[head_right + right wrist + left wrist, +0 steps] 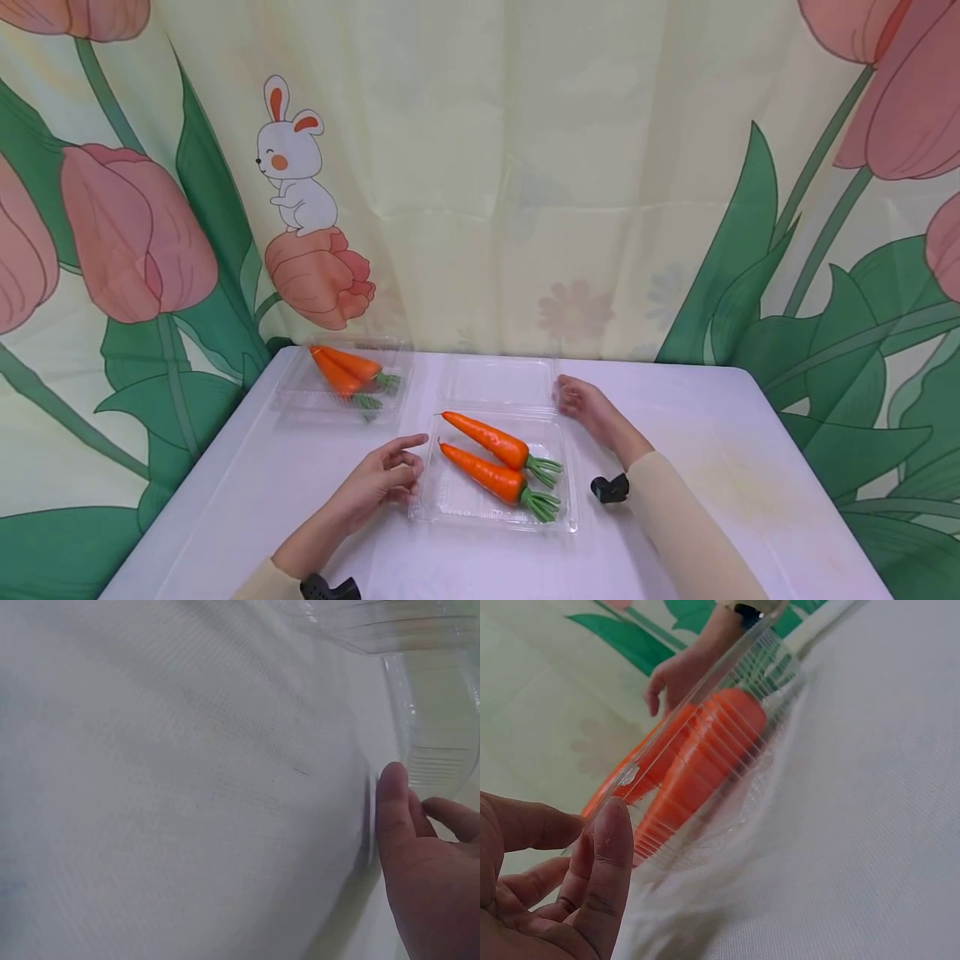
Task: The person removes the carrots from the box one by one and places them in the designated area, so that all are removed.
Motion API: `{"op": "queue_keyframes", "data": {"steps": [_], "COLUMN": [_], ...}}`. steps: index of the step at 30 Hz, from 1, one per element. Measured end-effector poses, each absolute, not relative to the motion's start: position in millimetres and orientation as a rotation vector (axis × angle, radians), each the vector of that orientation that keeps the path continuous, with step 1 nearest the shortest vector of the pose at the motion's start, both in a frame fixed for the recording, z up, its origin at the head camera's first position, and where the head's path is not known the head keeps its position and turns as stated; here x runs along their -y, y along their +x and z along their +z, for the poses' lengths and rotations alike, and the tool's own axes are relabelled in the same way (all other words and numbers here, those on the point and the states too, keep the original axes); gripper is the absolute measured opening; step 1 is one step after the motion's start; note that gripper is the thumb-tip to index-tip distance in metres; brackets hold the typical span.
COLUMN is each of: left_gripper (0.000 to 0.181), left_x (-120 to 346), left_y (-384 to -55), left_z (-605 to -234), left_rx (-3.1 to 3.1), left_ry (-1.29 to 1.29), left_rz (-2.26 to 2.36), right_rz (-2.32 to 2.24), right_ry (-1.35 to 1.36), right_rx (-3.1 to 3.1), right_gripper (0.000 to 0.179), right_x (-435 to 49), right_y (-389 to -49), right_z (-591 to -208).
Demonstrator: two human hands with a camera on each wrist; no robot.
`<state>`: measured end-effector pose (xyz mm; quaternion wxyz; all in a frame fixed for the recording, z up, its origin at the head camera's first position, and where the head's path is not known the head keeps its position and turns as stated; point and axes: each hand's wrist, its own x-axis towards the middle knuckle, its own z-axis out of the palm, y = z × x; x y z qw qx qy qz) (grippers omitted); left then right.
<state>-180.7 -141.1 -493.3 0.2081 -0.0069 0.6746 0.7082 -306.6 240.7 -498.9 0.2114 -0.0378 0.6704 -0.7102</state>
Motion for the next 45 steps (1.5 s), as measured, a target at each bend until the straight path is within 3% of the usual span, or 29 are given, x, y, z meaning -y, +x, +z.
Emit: {"op": "queue_keyframes", "data": {"steps": [25, 45], "left_gripper": [0.054, 0.055], "left_x": [143, 142], "left_y": [-182, -182], "left_z": [-493, -496], "left_rx": [-1.919, -1.877], "left_ry": [-0.029, -0.034], "left_rz": [1.953, 1.964], "right_rz": [-1.856, -1.803], "right_ry": [-0.056, 0.088], "right_rx": [-1.875, -1.610], "right_gripper": [0.064, 0.064], "right_x": [-248, -263], "right_y": [-294, -201], "right_z": [-494, -476]}}
